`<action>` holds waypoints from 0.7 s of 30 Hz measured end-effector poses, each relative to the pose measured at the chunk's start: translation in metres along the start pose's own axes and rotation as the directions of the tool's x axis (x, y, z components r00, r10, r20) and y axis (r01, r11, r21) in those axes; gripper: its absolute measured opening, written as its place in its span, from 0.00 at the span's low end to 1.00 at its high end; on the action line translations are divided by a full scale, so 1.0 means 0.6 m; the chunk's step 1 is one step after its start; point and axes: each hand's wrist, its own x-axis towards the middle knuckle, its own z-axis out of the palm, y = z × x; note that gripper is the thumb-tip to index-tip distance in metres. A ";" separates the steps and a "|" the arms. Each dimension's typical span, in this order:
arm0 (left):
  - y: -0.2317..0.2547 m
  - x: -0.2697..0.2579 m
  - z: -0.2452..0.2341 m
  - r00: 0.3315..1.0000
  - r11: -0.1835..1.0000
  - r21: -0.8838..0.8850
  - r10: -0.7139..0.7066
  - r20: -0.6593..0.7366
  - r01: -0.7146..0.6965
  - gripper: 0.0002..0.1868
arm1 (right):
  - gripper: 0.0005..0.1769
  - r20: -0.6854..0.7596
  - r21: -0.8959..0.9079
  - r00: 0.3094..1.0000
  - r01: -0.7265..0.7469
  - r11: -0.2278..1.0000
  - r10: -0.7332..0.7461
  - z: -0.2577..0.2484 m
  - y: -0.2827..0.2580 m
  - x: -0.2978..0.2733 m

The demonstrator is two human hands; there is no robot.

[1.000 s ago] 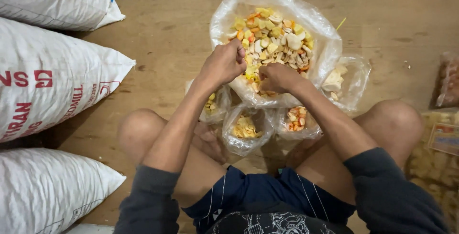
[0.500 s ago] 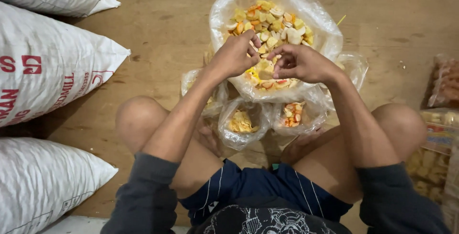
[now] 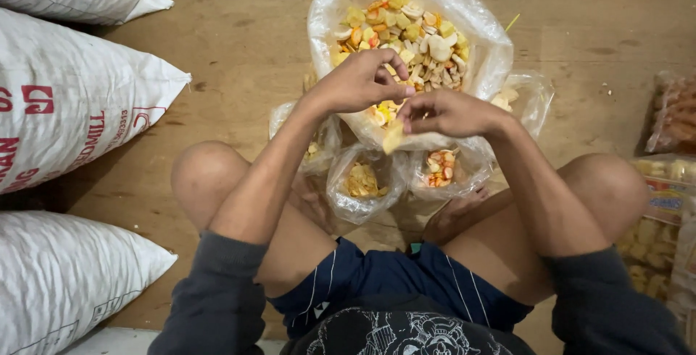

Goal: The person sits on the floor and sorts mixed snack pieces from a large plastic bag into several smaller plastic bags. They use both hands to pick up handfuls of snacks and distribute them into the smaller bags placed in front of them.

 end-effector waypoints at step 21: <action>-0.023 0.019 -0.014 0.992 0.997 0.070 0.040 -0.119 -0.032 0.17 | 0.21 -0.338 -0.681 0.936 -0.318 0.660 0.101 0.037 0.201 0.128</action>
